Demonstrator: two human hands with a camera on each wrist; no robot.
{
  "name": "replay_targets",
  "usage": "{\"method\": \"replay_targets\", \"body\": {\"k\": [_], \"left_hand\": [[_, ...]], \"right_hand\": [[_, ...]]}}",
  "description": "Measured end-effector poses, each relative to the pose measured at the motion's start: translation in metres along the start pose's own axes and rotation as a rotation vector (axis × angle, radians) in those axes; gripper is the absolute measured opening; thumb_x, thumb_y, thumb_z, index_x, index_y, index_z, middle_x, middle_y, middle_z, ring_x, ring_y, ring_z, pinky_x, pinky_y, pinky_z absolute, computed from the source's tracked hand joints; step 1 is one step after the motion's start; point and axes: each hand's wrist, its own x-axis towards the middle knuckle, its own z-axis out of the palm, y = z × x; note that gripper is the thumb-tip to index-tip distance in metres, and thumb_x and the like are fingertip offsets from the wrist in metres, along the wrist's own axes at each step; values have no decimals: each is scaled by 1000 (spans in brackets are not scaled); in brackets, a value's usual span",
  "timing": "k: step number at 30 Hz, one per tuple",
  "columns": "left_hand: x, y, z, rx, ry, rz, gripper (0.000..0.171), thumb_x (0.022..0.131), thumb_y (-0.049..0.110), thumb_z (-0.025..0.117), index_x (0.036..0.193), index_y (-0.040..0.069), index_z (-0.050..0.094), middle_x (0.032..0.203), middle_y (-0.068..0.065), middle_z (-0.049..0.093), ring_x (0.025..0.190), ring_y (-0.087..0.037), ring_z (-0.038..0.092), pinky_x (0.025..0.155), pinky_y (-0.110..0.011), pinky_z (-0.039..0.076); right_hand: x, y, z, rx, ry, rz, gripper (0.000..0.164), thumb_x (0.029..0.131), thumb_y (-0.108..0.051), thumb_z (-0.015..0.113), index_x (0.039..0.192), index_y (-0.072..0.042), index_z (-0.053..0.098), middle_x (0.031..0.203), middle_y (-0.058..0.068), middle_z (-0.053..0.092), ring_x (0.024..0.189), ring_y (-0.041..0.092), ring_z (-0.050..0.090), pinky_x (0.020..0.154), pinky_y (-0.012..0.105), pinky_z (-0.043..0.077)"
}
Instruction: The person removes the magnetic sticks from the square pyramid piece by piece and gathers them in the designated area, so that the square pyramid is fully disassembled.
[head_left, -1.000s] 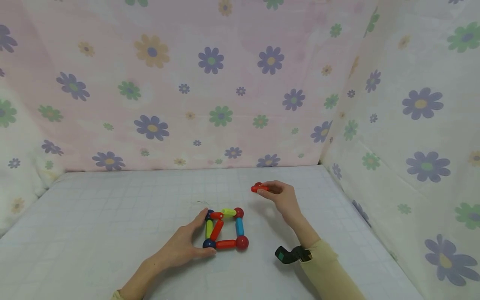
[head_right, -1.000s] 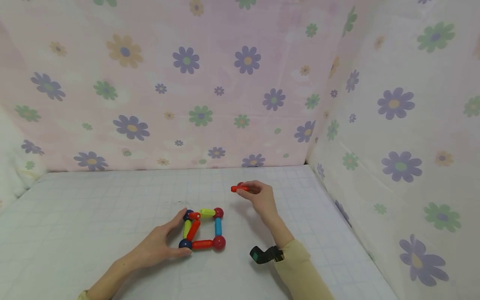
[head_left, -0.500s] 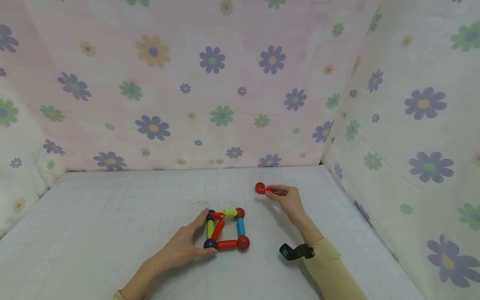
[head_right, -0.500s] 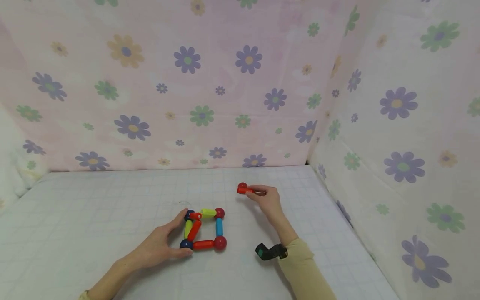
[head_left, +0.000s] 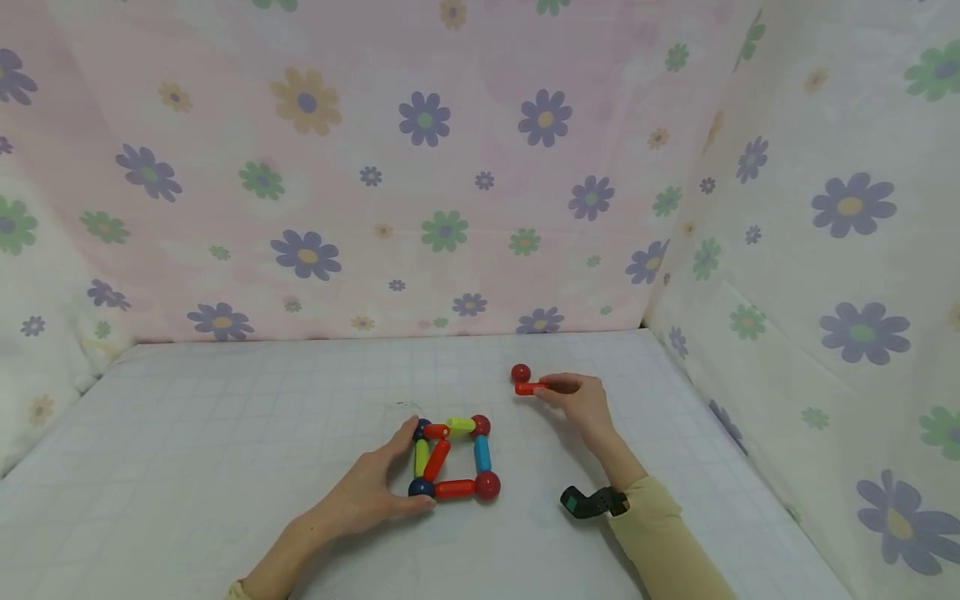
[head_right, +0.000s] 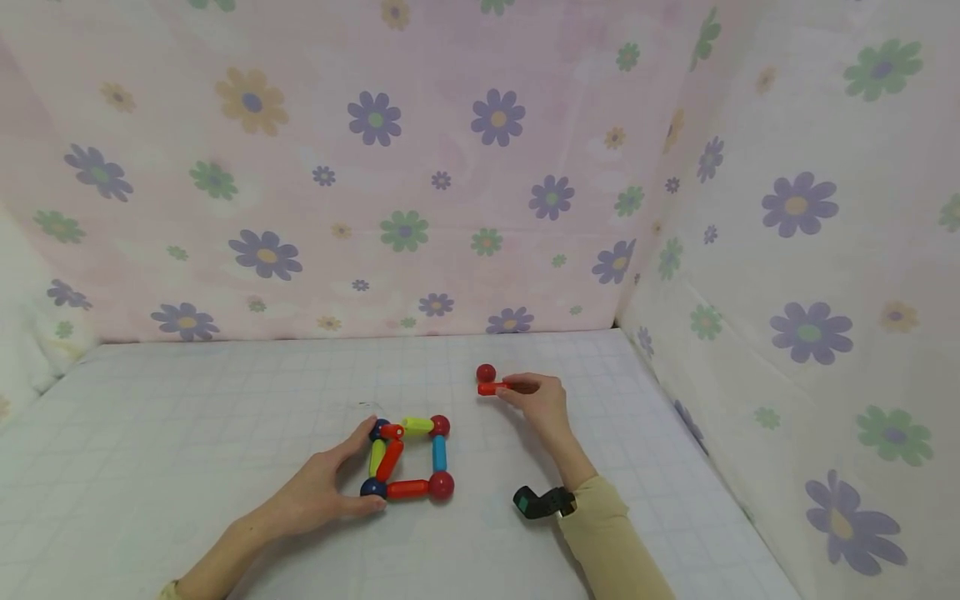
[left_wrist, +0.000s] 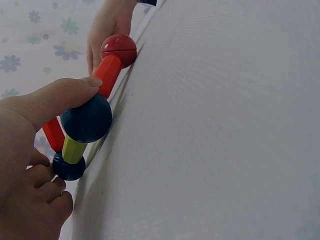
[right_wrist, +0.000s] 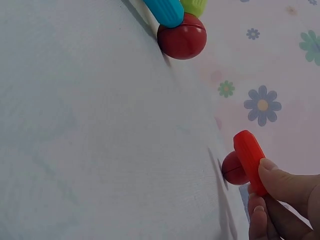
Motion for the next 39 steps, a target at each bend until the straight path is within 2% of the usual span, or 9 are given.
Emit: {"method": "replay_targets", "body": {"k": [10, 17, 28, 39], "left_hand": [[0, 1, 1, -5, 0, -4, 110, 75, 45, 85, 161, 20, 21, 165, -5, 26, 151, -33, 26, 116, -60, 31], [-1, 1, 0, -6, 1, -6, 110, 75, 46, 85, 161, 21, 21, 165, -5, 26, 151, -33, 26, 116, -60, 31], [-1, 2, 0, -4, 4, 0, 110, 75, 45, 86, 161, 20, 21, 165, -6, 26, 151, -33, 26, 116, -60, 31], [-1, 1, 0, -2, 5, -3, 111, 75, 46, 85, 161, 20, 20, 165, -5, 25, 152, -33, 25, 117, -59, 29]], "right_hand": [[1, 6, 1, -80, -6, -15, 29, 88, -18, 77, 115, -7, 75, 116, 11, 72, 116, 28, 59, 101, 44, 50], [0, 9, 3, -101, 8, -38, 28, 88, -18, 77, 113, -7, 76, 112, 11, 73, 111, 27, 61, 99, 45, 51], [-1, 8, 3, -133, 10, -54, 28, 88, -20, 77, 113, -7, 75, 114, 12, 72, 112, 29, 59, 100, 47, 49], [-1, 10, 2, -130, 16, -68, 23, 89, -15, 76, 111, -7, 76, 110, 10, 73, 106, 26, 63, 97, 44, 52]]}}
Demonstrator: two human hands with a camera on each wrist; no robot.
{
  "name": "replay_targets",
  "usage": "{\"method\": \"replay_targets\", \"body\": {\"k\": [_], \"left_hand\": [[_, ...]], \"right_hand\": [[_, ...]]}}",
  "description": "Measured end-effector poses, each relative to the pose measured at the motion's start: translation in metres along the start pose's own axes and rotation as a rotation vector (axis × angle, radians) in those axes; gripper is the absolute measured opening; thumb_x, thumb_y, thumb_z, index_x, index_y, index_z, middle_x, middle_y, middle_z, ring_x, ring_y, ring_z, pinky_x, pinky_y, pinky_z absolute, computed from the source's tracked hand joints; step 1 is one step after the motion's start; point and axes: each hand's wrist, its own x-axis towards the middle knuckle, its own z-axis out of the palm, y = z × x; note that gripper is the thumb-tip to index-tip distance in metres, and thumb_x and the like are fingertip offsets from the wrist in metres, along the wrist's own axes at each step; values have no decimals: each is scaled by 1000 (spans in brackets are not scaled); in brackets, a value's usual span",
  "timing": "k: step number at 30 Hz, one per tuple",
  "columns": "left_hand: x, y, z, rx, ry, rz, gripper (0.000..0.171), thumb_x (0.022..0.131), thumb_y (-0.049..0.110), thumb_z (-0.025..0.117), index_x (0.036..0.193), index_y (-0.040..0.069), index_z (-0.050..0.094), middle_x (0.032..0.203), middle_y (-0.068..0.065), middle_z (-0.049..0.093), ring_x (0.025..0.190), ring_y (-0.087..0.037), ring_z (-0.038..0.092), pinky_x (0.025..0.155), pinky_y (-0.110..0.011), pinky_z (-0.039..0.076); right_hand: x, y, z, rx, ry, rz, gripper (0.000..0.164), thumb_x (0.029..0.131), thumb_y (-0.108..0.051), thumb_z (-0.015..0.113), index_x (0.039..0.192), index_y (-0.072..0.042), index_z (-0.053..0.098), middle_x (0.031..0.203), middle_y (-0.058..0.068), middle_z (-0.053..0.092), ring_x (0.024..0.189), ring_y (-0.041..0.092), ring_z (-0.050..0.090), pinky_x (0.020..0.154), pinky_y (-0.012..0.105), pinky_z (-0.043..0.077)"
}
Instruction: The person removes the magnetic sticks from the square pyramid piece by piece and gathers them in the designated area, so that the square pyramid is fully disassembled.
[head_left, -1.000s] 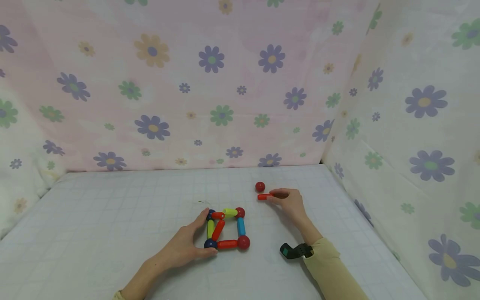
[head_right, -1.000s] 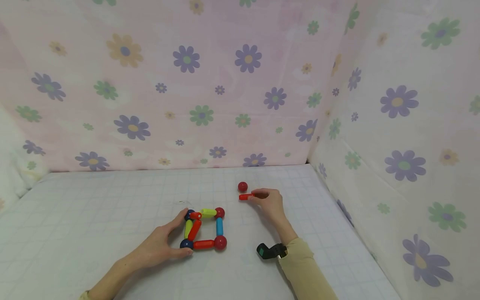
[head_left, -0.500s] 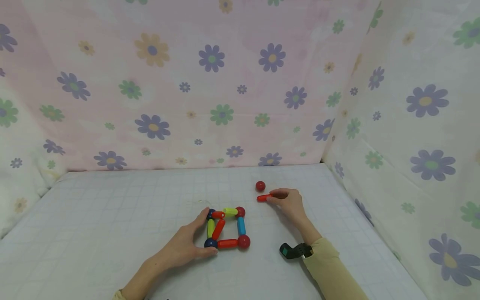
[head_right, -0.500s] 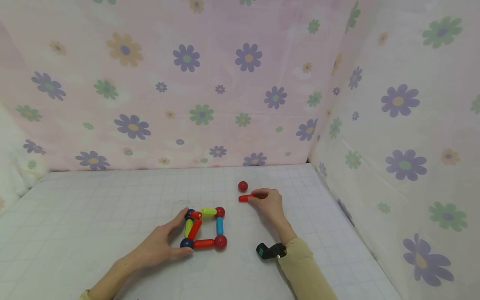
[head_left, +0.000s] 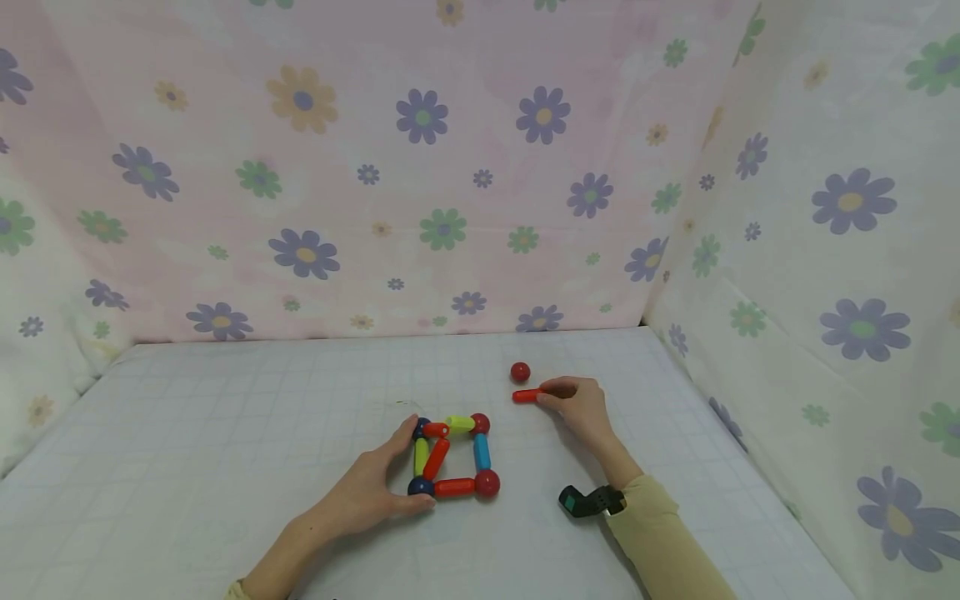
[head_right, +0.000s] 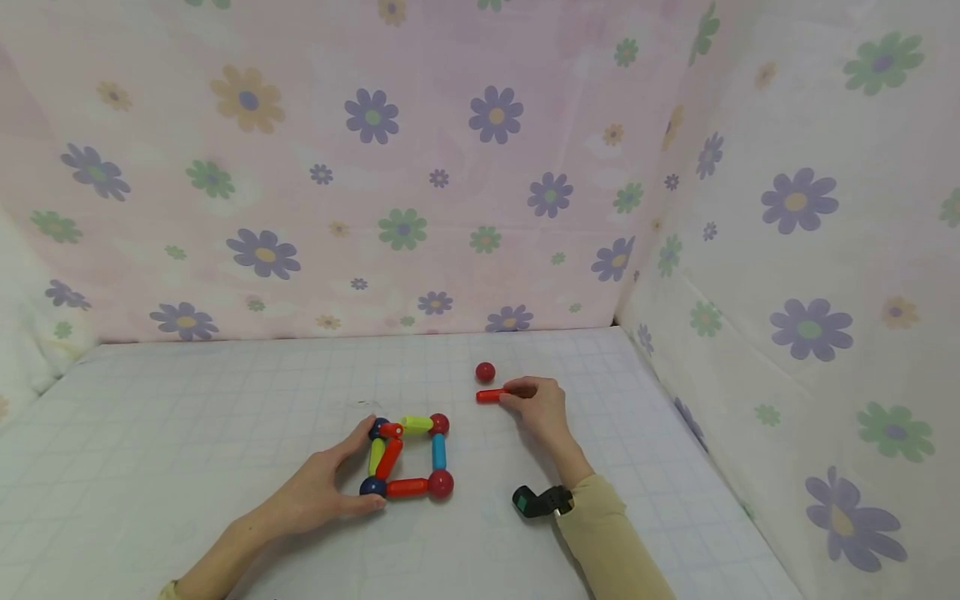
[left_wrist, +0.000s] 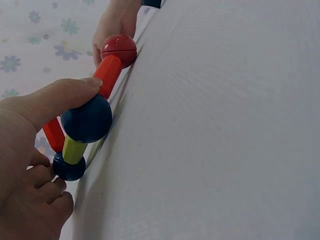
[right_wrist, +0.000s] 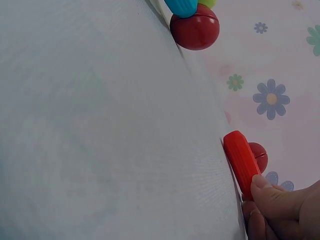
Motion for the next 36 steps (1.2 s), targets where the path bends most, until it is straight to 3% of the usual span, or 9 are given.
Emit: {"method": "replay_targets", "body": {"k": [7, 24, 32, 36], "left_hand": [[0, 0, 0, -4, -4, -1, 111, 75, 45, 86, 161, 20, 20, 166, -5, 24, 152, -33, 24, 117, -59, 29], [1, 0, 0, 11, 16, -3, 110, 75, 44, 86, 161, 21, 21, 165, -5, 27, 151, -32, 27, 117, -58, 31], [1, 1, 0, 3, 9, -5, 111, 75, 44, 86, 161, 21, 21, 165, -5, 26, 151, -32, 25, 117, -58, 30], [0, 1, 0, 6, 3, -18, 110, 75, 46, 86, 161, 21, 21, 165, -4, 27, 151, -32, 26, 117, -59, 31]], "right_hand": [[2, 2, 0, -5, 13, -35, 21, 88, -12, 77, 107, -6, 77, 106, 11, 75, 101, 25, 66, 91, 39, 52], [1, -1, -1, -16, 7, -36, 22, 88, -10, 76, 109, -4, 76, 107, 13, 74, 104, 27, 64, 97, 46, 50], [2, -3, -8, -11, -43, 5, 27, 90, -20, 76, 114, -8, 74, 112, 10, 73, 112, 28, 62, 101, 46, 50], [0, -14, -11, 4, -31, -14, 31, 90, -23, 75, 117, -9, 73, 114, 9, 73, 112, 26, 64, 100, 45, 52]]}}
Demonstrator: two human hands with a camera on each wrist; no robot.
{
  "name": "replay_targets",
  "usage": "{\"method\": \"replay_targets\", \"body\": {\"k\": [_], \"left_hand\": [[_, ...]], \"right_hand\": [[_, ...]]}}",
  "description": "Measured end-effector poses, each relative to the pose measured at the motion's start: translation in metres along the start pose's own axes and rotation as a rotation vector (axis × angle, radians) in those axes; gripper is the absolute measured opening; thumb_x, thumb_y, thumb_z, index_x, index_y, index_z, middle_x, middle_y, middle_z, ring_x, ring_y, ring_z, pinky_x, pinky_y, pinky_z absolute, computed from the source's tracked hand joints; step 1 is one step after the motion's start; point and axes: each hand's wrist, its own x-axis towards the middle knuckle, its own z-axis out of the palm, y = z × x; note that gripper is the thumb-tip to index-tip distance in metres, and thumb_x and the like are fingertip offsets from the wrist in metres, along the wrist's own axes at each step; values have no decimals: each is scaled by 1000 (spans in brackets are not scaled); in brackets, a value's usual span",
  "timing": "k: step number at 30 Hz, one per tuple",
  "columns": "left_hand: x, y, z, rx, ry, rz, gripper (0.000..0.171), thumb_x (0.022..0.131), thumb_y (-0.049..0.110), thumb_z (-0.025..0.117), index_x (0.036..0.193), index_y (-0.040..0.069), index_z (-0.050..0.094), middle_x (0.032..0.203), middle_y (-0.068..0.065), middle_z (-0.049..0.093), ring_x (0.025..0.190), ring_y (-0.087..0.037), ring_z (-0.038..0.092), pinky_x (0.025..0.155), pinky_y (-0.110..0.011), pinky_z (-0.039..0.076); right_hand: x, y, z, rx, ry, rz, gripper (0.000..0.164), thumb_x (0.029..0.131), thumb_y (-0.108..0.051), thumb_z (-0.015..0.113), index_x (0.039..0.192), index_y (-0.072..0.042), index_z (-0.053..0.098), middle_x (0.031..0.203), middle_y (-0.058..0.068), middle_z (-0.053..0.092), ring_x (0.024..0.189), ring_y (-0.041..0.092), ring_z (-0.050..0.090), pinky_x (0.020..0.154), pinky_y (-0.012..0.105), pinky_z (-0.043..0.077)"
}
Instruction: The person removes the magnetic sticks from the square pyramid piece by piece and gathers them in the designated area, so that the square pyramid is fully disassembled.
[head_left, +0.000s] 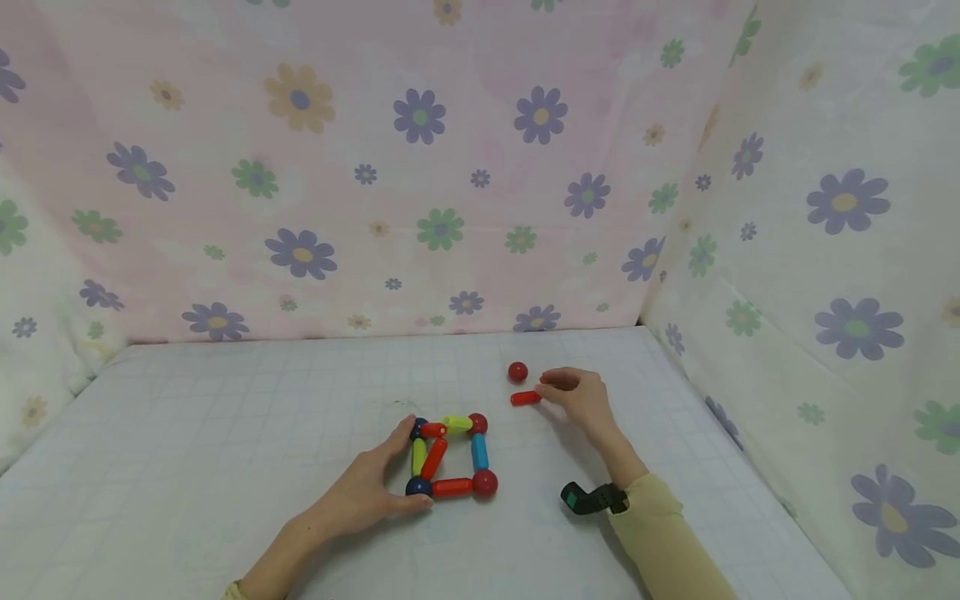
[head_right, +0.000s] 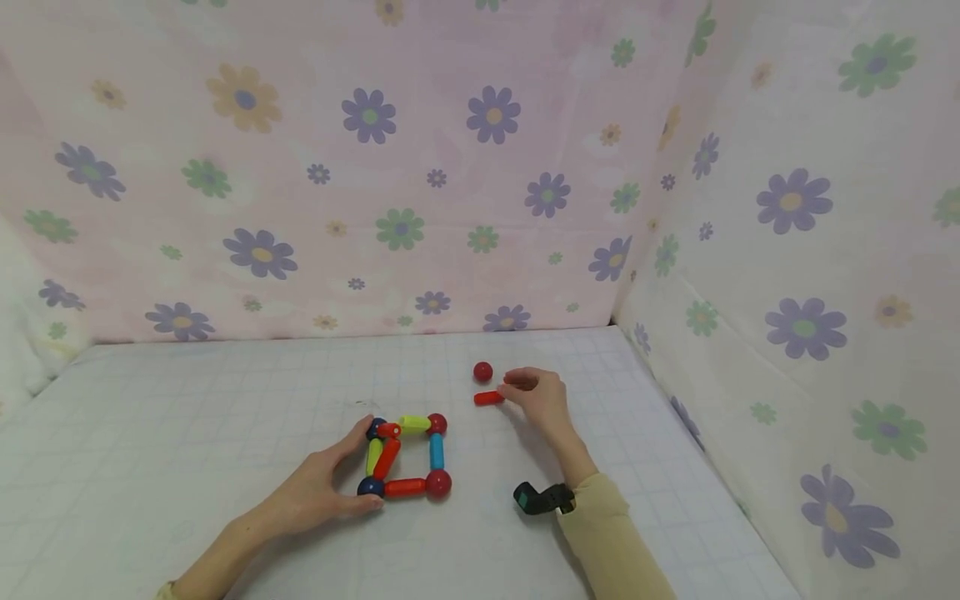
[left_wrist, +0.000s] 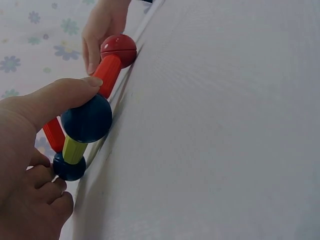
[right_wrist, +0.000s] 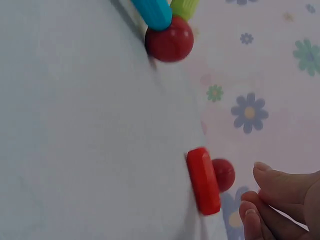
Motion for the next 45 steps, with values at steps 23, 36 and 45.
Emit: {"method": "replay_targets", "body": {"k": [23, 36, 45], "left_hand": [[0, 1, 0, -23, 2, -26, 111, 74, 45, 87, 161, 24, 21, 165, -4, 27, 151, -33, 26, 117, -60, 30], [0, 0, 1, -29, 5, -15, 111, 74, 45, 87, 161, 23, 21, 165, -4, 27, 151, -33, 26, 117, -61, 28], [0, 1, 2, -24, 10, -13, 111, 74, 45, 87, 161, 23, 21, 165, -4, 27, 151, -33, 26, 118, -61, 28]], "right_hand": [[-45, -58, 51, 89, -196, -285, 24, 85, -14, 80, 108, -12, 75, 103, 8, 75, 87, 16, 67, 77, 24, 57], [-51, -53, 68, 68, -247, -278, 24, 85, -12, 80, 108, -12, 74, 99, 0, 73, 89, 16, 63, 77, 22, 54], [-52, -51, 72, 57, -234, -320, 26, 84, -7, 79, 110, -11, 75, 99, 1, 73, 88, 17, 62, 78, 20, 53]]}}
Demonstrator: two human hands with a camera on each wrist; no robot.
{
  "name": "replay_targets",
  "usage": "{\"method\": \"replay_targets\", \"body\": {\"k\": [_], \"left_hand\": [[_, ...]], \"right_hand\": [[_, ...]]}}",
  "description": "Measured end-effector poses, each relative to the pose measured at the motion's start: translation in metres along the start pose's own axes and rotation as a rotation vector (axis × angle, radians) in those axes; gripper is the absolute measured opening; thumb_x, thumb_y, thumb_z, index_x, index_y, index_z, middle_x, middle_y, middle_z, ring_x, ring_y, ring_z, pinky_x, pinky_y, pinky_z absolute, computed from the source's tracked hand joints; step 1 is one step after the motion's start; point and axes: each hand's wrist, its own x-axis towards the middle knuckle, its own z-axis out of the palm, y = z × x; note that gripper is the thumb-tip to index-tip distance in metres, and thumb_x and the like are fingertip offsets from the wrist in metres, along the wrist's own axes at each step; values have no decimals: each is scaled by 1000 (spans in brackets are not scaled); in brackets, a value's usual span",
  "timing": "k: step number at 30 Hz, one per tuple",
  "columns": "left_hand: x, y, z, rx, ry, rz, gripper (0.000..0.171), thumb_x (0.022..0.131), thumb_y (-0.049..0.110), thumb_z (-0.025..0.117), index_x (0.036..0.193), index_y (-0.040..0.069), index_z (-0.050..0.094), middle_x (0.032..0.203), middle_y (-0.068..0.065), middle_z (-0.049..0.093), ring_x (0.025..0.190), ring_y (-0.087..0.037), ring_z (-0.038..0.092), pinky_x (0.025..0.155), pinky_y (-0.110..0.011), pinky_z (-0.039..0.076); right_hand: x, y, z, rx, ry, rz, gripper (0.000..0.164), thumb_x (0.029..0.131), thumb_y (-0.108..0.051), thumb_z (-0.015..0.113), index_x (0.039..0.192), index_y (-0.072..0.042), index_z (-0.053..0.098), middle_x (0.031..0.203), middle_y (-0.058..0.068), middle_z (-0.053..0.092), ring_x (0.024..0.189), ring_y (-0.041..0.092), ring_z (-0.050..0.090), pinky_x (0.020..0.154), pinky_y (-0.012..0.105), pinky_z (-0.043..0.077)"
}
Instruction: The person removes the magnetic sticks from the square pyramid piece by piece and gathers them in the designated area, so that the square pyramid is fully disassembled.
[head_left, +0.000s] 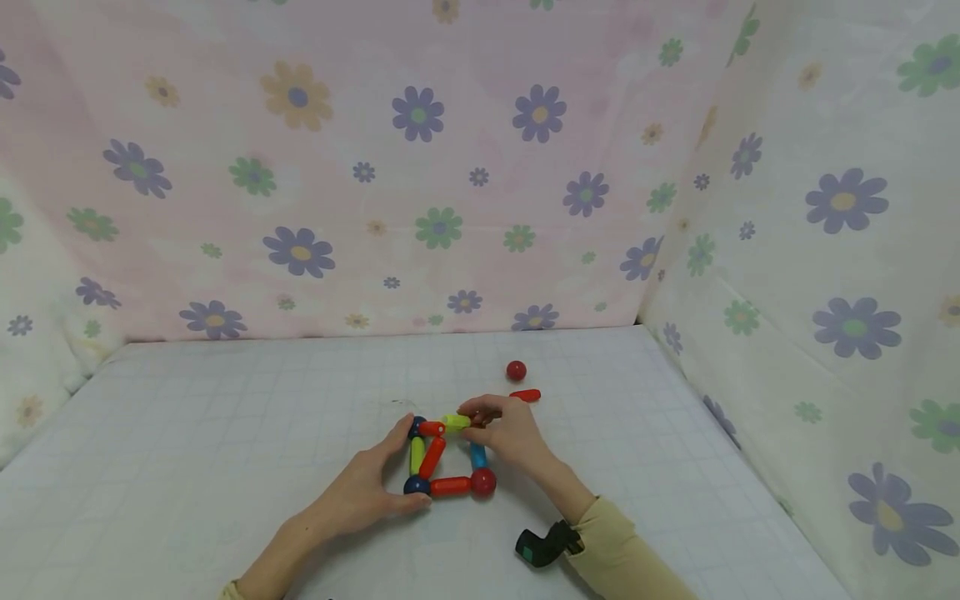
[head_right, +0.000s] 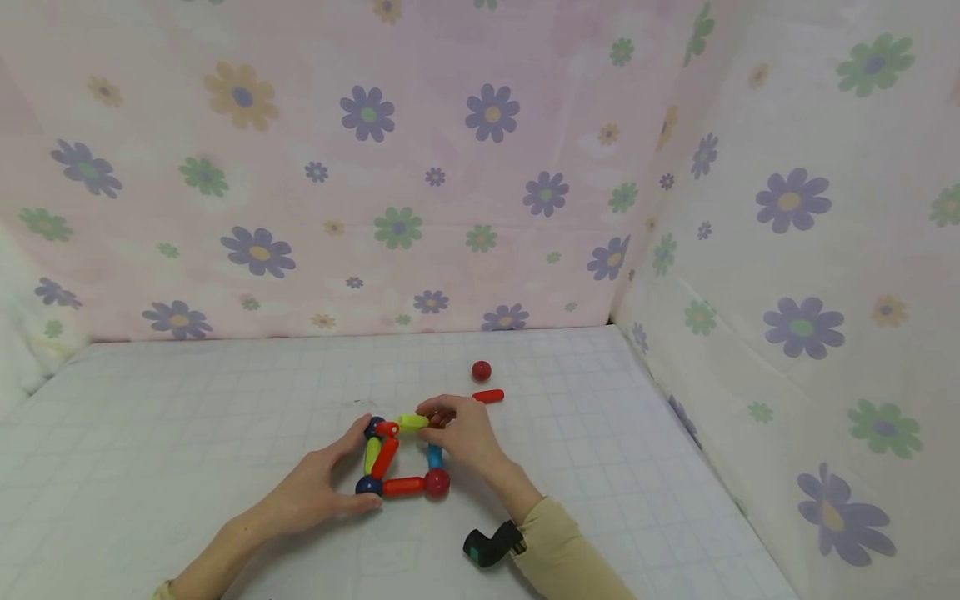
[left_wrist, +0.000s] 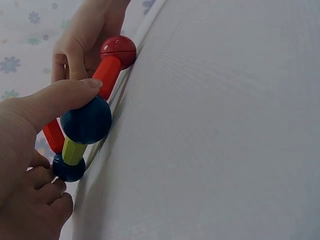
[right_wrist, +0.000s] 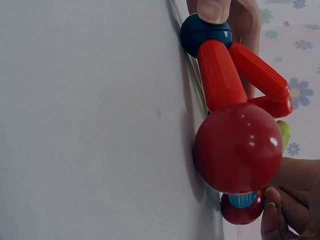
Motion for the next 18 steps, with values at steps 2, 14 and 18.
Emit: {"method": "replay_targets", "body": {"k": [2, 14, 18], "left_hand": [[0, 0, 0, 3, 2, 4, 111, 74, 44, 87, 161, 22, 21, 165, -4, 26, 151, -33, 26, 118, -60, 27], [-1, 1, -1, 6, 5, 12, 111, 74, 44, 87, 161, 20, 22, 165, -6, 27, 151, -34, 26, 118, -60, 27], [-1, 1, -1, 4, 3, 14, 111, 74, 44, 87, 161, 20, 22, 165, -6, 27, 151, -33, 26, 118, -60, 27]], "right_hand": [[0, 1, 1, -4, 1, -4, 26, 85, -7, 79, 110, -11, 75, 99, 0, 73, 88, 17, 62, 78, 20, 53], [1, 4, 2, -35, -18, -36, 26, 86, -6, 77, 111, -13, 73, 101, -1, 71, 89, 15, 61, 80, 20, 53], [1, 5, 2, -37, -18, -46, 26, 87, -4, 76, 111, -14, 75, 101, -2, 71, 89, 15, 61, 80, 22, 54]]}}
